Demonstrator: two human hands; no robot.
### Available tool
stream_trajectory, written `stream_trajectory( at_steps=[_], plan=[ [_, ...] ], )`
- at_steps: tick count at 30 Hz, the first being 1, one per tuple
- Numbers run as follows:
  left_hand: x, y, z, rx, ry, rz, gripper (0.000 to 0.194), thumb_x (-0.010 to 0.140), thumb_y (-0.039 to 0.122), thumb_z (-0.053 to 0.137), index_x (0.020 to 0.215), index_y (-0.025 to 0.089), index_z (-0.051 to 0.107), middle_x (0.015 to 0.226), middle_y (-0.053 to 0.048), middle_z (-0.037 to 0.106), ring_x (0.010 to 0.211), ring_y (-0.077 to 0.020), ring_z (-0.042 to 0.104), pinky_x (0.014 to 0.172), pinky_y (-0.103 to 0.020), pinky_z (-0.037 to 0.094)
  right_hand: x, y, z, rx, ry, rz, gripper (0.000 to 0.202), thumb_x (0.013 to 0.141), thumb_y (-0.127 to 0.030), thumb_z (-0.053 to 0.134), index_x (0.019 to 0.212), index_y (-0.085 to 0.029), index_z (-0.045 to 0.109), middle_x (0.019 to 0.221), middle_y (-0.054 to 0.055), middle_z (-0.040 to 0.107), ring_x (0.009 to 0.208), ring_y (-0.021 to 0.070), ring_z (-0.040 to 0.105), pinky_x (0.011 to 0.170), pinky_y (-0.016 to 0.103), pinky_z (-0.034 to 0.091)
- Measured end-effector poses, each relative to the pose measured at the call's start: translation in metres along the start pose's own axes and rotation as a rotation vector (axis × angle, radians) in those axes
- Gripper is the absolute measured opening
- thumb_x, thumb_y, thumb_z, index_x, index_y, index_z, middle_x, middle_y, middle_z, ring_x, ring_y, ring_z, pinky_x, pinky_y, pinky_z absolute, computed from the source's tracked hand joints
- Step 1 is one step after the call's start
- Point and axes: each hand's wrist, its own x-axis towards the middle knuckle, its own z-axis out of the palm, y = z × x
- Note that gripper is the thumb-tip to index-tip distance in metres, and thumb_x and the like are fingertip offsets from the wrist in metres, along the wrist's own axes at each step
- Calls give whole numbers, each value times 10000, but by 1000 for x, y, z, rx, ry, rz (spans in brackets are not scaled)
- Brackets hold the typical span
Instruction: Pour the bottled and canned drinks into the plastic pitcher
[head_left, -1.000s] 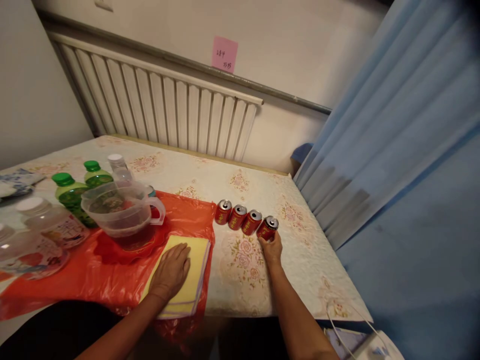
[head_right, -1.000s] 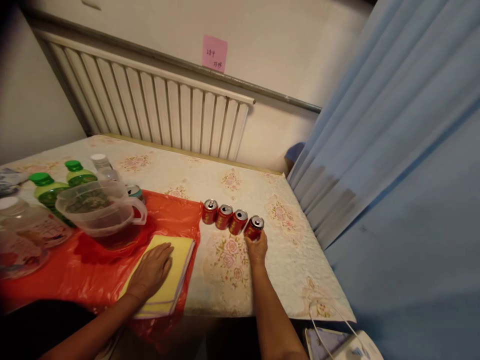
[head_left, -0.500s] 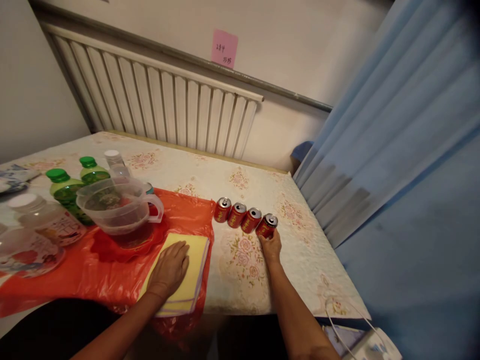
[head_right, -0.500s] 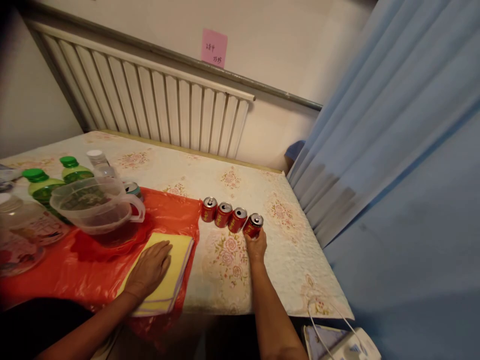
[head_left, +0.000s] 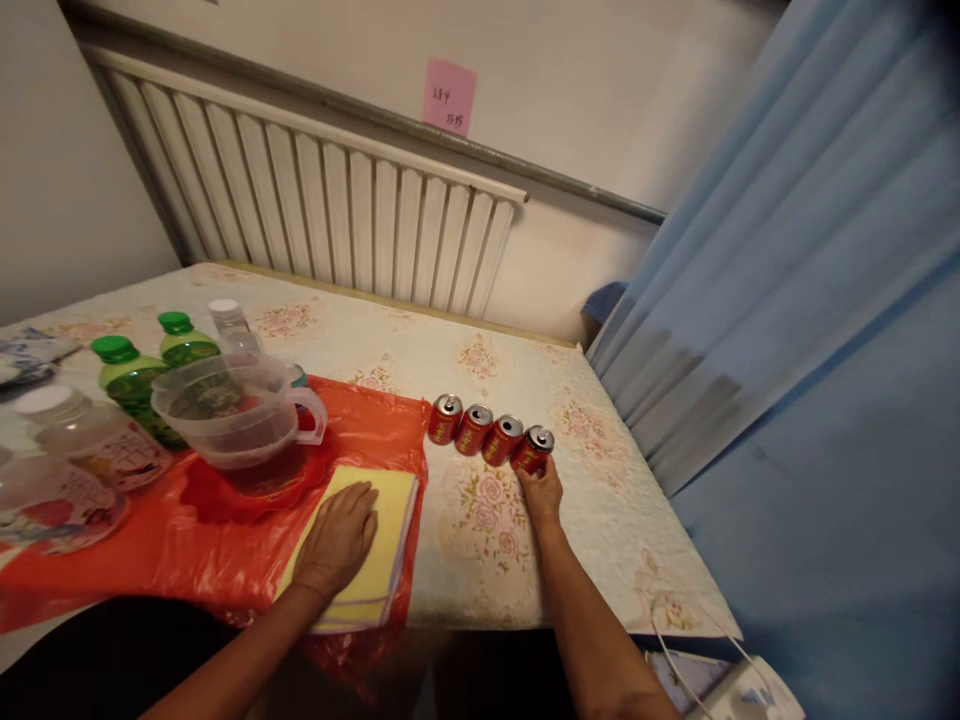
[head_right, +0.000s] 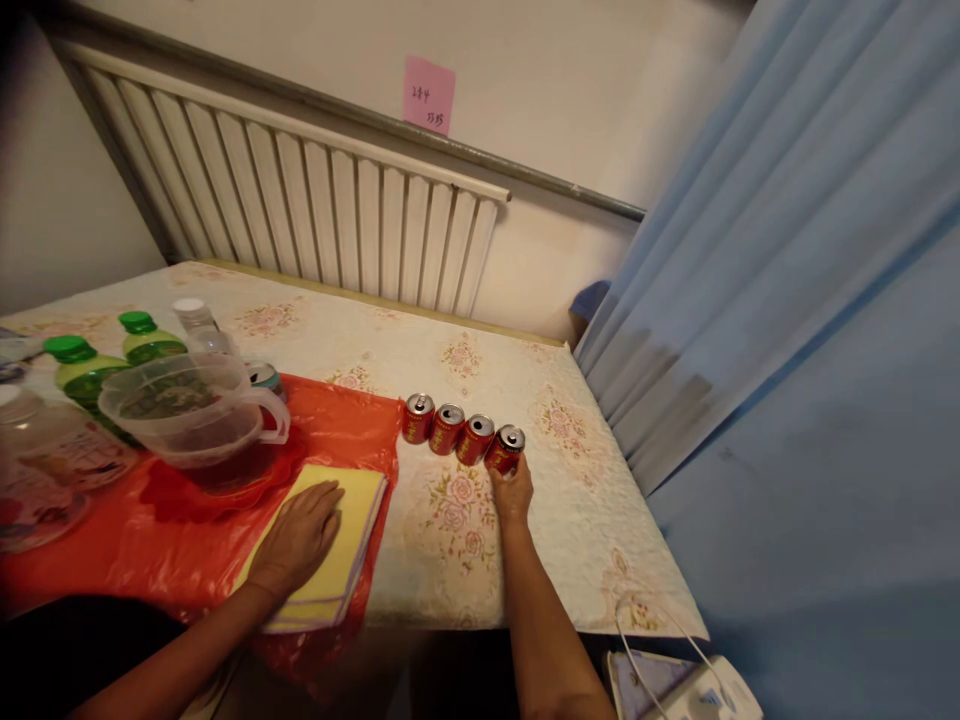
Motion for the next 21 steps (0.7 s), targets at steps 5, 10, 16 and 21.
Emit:
stream_trajectory(
  at_steps=[5, 10, 16, 21],
  plan=[
    [0, 1, -1, -11, 3, -7, 340, 914, 271, 457, 1189, 179, 635, 1278, -140, 649, 1215, -292, 575, 1060, -478, 432, 0, 1, 1, -12, -3, 4, 576, 642, -435, 683, 1161, -193, 614, 1039, 78, 720, 902, 255, 654, 803, 336, 488],
    [0, 2, -2, -9, 12, -8, 336, 916, 267, 452, 1176, 169, 640, 1269, -144, 653, 1207, -292, 579, 1061, -478, 433, 0, 3, 1, -27, -13, -5, 566, 648, -431, 669, 1166, -211, 608, 1043, 66, 718, 919, 252, 653, 809, 335, 485],
    [0, 3, -2, -3, 7, -7, 344, 920, 271, 448, 1183, 159, 639, 1278, -148, 650, 1211, -291, 576, 1065, -474, 428, 0, 4, 1, -48, -18, -6, 596, 662, -418, 666, 1214, -204, 597, 1090, 84, 710, 950, 262, 649, 845, 357, 481],
    [0, 1, -1, -10, 8, -6, 340, 916, 272, 451, 1183, 172, 639, 1276, -145, 651, 1209, -291, 578, 1062, -480, 431, 1, 7, 3, -45, -16, -1, 647, 658, -435, 670, 1254, -199, 579, 1098, 87, 710, 958, 267, 651, 838, 363, 490]
  ],
)
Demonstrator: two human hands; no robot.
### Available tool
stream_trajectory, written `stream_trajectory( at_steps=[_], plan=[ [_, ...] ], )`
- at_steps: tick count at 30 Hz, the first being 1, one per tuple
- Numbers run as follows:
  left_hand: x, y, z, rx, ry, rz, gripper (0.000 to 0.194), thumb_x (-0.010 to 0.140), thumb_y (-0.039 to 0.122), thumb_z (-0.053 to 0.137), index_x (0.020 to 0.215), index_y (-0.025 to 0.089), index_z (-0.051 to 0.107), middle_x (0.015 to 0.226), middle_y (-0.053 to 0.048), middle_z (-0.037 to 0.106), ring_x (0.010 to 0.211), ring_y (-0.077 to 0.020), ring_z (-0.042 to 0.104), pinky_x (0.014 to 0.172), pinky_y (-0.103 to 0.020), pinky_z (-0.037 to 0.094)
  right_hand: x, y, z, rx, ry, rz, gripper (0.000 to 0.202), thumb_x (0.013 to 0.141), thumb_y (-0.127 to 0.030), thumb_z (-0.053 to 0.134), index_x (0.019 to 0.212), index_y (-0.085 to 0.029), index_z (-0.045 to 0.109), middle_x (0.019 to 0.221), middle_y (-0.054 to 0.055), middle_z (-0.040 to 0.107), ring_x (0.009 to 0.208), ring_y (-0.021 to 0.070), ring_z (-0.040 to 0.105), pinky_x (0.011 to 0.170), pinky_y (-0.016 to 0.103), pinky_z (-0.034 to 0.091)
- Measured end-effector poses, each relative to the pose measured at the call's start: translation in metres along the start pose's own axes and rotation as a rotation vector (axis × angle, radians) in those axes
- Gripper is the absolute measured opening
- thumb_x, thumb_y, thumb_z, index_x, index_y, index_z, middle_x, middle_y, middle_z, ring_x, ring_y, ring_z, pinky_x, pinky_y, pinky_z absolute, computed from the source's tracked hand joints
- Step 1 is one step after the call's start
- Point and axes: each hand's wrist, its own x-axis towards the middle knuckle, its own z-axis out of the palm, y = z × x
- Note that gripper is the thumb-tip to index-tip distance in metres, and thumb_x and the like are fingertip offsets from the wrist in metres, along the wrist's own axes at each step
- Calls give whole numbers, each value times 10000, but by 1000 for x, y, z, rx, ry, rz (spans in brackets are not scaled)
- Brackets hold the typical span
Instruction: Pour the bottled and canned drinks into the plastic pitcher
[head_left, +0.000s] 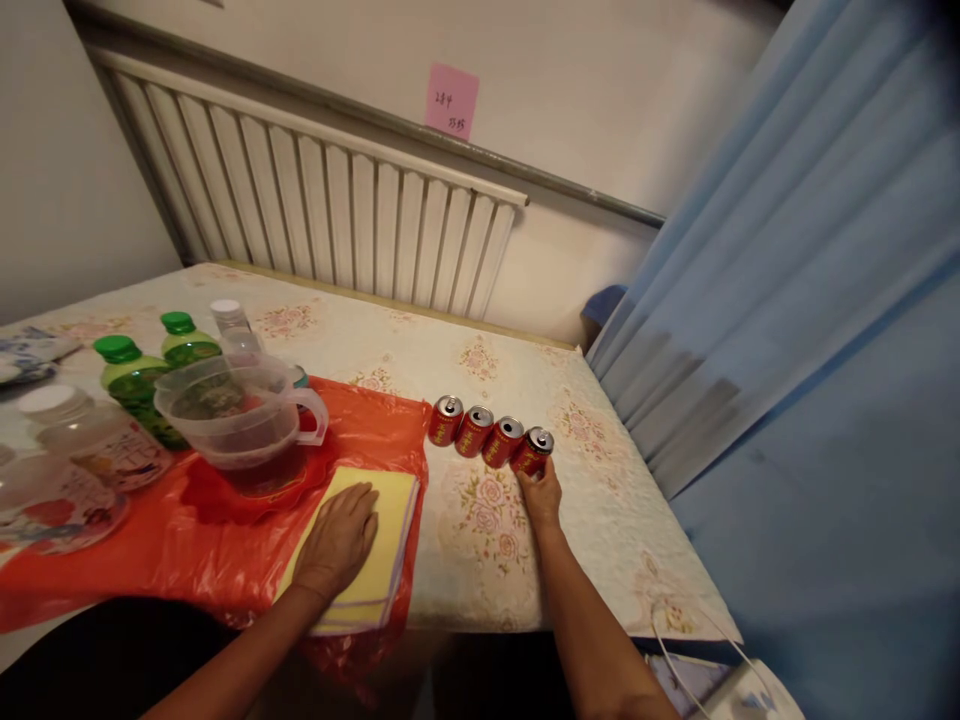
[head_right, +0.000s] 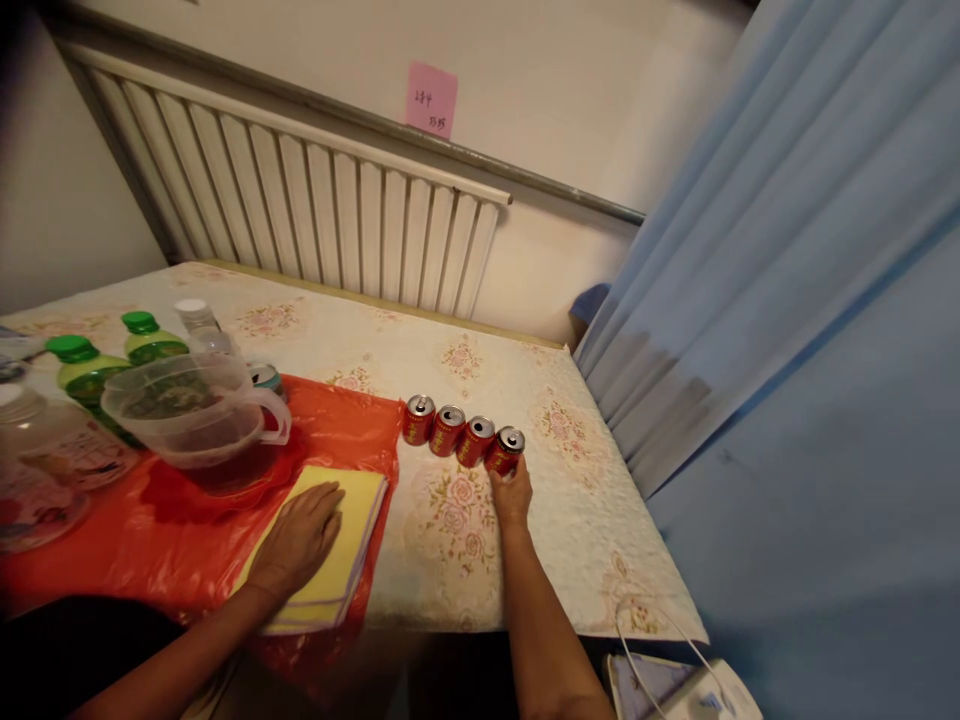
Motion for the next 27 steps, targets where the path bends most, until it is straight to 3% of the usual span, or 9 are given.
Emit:
stream_trajectory(
  at_steps=[27],
  plan=[
    [0, -1, 0, 7, -12, 8, 340, 918, 266, 460, 1188, 158, 637, 1278, -146, 648, 1212, -290, 574, 1058, -480, 435, 3, 3, 5, -106, 34, -9, 542, 675, -505, 683, 1123, -208, 616, 1010, 86, 714, 902, 269, 650, 791, 347, 481]
  ],
)
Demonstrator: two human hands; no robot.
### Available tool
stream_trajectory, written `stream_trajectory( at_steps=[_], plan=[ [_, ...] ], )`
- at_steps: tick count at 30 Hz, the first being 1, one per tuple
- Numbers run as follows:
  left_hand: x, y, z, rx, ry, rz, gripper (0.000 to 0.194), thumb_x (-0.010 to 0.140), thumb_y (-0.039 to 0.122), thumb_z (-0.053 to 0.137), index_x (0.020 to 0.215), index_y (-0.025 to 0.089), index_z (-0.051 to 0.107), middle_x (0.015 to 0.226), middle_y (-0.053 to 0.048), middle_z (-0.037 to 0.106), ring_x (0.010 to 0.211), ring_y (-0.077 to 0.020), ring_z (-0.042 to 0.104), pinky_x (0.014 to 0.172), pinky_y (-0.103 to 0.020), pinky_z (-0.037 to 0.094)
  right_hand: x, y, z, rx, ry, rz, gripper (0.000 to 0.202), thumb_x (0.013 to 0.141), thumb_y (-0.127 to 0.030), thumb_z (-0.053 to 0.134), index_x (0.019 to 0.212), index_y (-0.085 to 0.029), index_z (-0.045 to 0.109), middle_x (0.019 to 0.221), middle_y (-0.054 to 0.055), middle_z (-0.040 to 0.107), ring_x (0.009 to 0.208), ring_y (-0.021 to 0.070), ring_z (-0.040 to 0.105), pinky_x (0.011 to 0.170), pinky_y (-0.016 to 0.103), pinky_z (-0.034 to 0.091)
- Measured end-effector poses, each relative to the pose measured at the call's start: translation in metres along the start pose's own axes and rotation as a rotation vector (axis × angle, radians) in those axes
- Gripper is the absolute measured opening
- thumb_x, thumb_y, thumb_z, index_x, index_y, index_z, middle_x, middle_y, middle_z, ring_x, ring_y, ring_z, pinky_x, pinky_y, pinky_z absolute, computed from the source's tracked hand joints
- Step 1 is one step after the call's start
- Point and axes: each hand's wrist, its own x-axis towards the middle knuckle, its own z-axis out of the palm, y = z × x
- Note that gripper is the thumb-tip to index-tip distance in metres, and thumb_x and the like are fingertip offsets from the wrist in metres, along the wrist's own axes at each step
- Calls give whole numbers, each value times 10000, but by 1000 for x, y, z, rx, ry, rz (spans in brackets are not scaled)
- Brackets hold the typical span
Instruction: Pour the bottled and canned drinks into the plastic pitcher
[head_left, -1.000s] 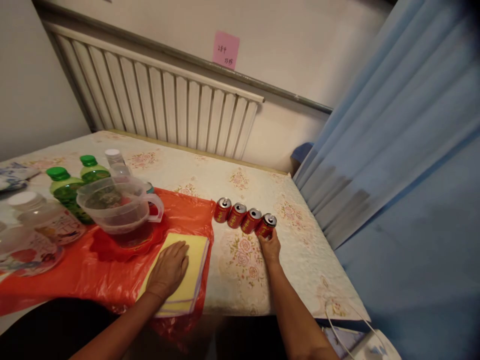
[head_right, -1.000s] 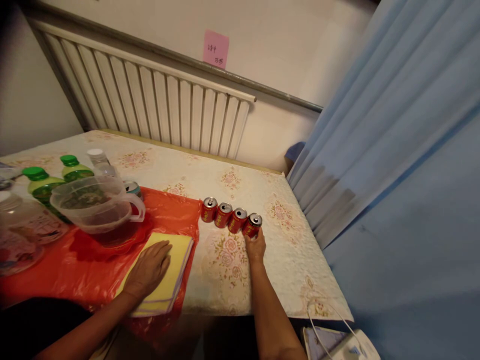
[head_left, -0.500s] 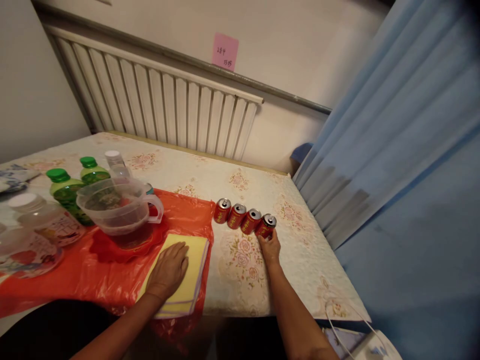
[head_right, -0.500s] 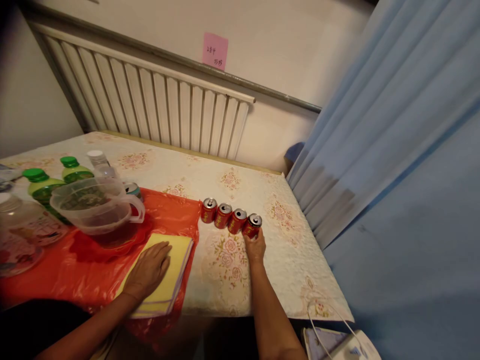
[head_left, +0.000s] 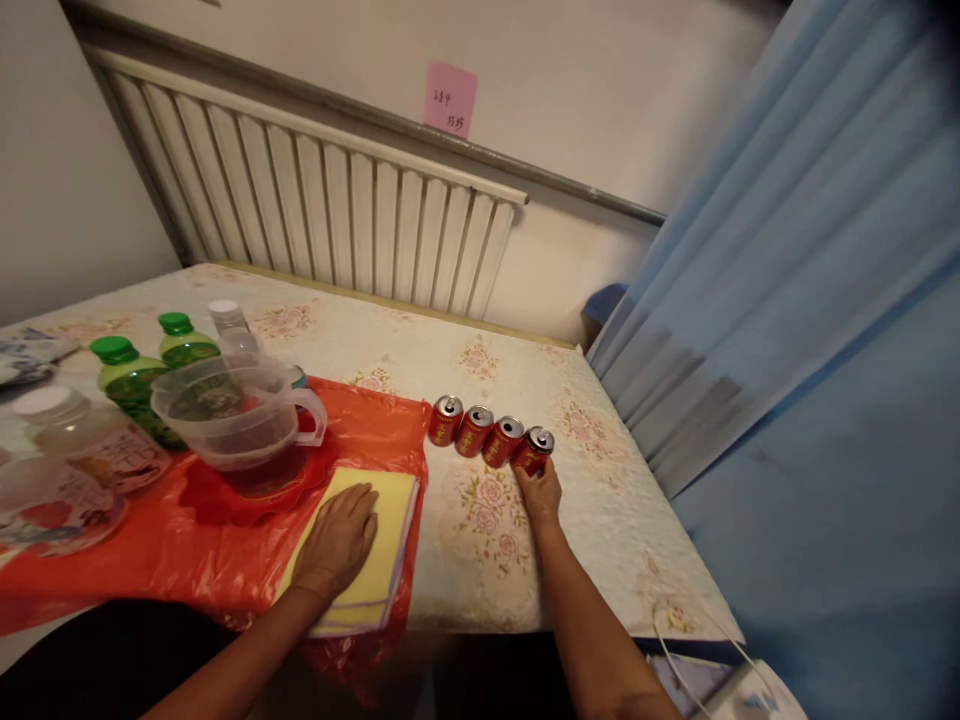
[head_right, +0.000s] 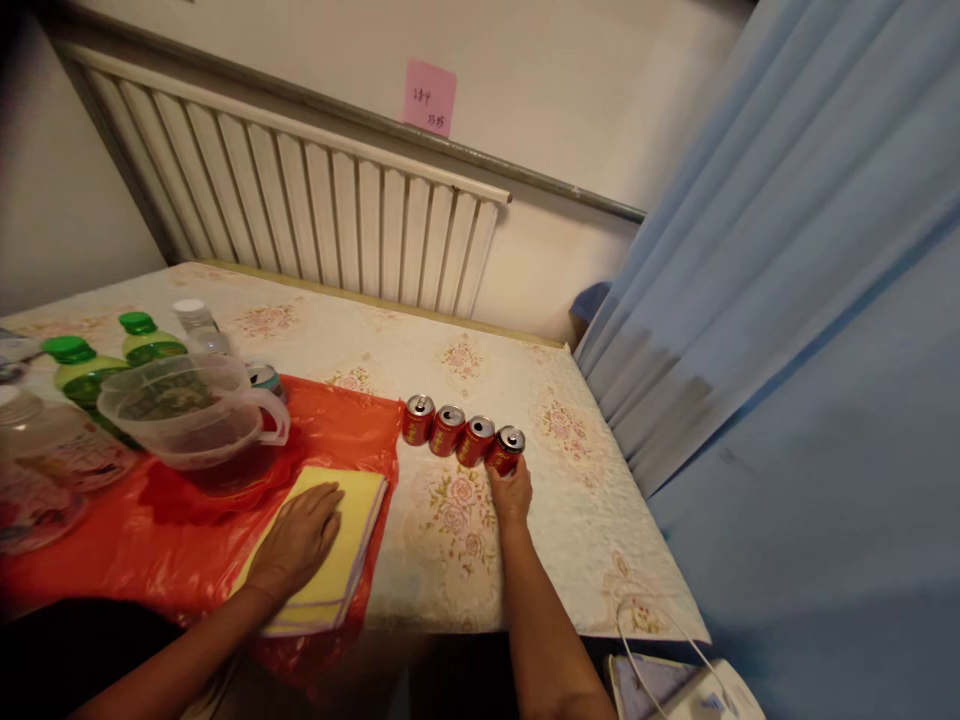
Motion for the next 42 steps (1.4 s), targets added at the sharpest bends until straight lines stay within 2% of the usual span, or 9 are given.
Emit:
stream_trajectory(
  at_steps=[15, 27, 35, 42],
  plan=[
    [-1, -1, 2, 35, -1, 14, 357, 926, 267, 453, 1206, 132, 628, 1281, -159, 639, 1210, -301, 569, 1058, -480, 432, 1, 4, 0, -9, -9, -1, 494, 679, -507, 665, 1068, -205, 618, 953, 78, 706, 811, 256, 645, 722, 334, 470],
    [0, -1, 3, 6, 20, 13, 350, 916, 257, 466, 1196, 130, 634, 1268, -165, 646, 1198, -307, 577, 1050, -493, 441, 1, 2, 0, 11, -1, 2, 539, 668, -503, 688, 1117, -215, 611, 995, 80, 712, 862, 264, 648, 763, 350, 483],
    [-2, -1, 4, 15, 22, 7, 338, 917, 252, 465, 1203, 162, 622, 1278, -144, 641, 1215, -290, 568, 1051, -482, 440, 0, -1, -2, -5, 2, -4, 469, 697, -523, 659, 1041, -206, 634, 891, 64, 701, 769, 243, 628, 687, 321, 461],
    [-1, -1, 3, 17, 16, 9, 350, 920, 264, 461, 1204, 141, 625, 1282, -154, 639, 1209, -294, 566, 1058, -478, 435, 2, 2, -1, -8, 6, -3, 489, 685, -544, 660, 1033, -201, 634, 889, 65, 690, 781, 249, 616, 713, 334, 454]
  ],
)
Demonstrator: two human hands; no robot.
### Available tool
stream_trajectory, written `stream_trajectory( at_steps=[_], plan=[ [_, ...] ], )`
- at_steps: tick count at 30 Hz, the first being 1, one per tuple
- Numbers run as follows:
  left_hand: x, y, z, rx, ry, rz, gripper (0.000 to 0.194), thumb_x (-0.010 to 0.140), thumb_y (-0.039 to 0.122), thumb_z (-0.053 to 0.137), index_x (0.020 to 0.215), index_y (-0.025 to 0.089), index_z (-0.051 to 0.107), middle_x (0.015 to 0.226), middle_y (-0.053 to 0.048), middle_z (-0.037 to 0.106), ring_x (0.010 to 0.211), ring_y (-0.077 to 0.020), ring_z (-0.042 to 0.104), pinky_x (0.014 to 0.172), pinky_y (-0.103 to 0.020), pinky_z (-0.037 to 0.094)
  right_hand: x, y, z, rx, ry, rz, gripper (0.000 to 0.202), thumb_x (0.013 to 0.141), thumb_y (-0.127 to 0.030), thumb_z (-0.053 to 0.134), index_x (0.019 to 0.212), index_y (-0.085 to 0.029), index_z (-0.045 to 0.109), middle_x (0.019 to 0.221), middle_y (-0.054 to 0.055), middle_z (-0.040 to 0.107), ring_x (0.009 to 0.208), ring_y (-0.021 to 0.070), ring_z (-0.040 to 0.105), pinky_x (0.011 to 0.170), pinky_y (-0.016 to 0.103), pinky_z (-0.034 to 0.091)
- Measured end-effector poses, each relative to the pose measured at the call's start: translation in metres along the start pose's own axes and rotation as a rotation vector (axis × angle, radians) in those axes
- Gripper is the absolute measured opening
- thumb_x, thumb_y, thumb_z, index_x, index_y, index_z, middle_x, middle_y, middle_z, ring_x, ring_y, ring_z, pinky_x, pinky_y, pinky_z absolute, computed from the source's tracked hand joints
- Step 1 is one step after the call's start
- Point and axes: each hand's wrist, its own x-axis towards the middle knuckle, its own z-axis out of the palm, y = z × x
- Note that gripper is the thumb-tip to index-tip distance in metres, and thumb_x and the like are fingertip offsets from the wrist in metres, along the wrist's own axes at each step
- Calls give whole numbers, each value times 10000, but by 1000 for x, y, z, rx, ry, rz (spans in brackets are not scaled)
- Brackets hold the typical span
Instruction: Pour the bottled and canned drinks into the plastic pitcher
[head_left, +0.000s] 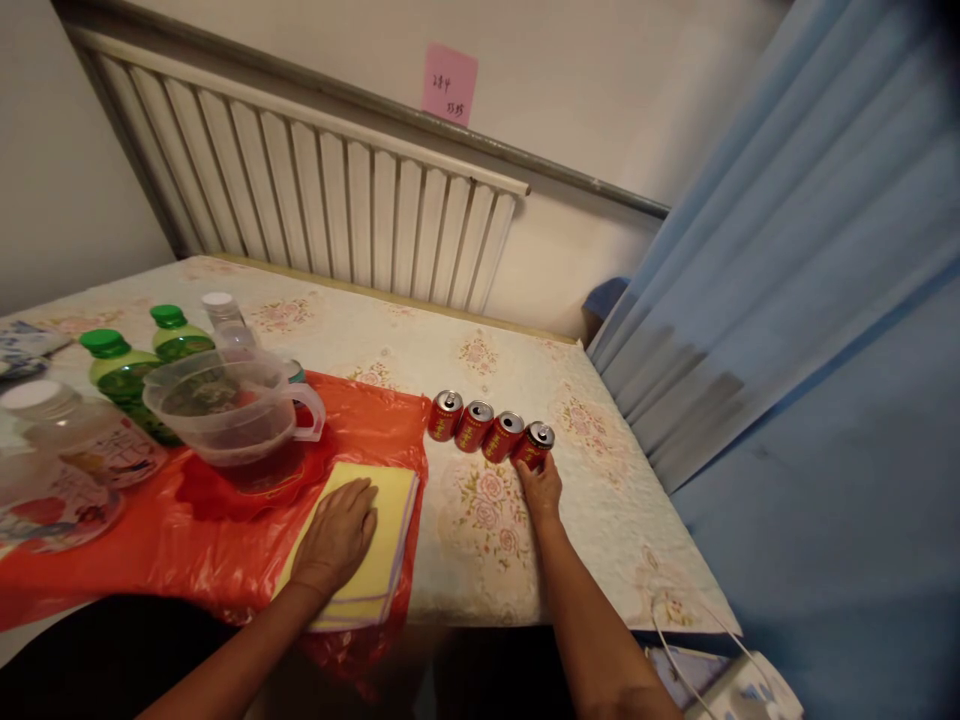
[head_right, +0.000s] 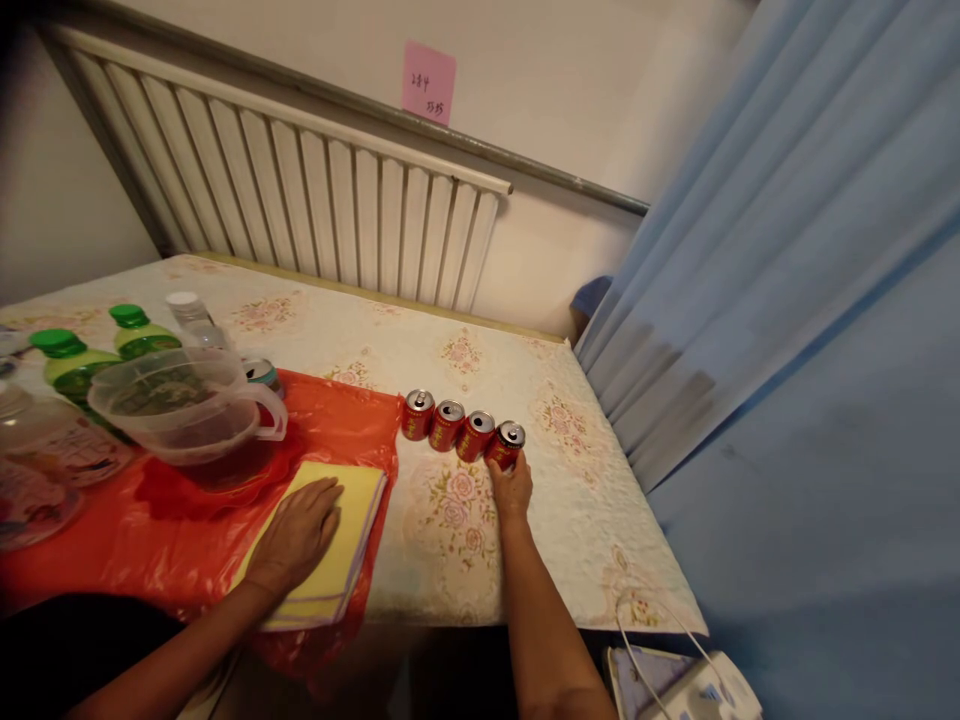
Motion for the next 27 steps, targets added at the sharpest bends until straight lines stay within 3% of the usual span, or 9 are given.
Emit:
stream_trajectory(
  at_steps=[27],
  plan=[
    [0, -1, 1, -3, -5, -1, 341, 921, 267, 457, 1202, 161, 620, 1284, -147, 638, 1214, -291, 566, 1061, -478, 435, 0, 2, 1, 70, 5, 12, 494, 685, -509, 681, 1076, -208, 642, 840, 30, 697, 728, 222, 597, 675, 306, 447]
  ],
)
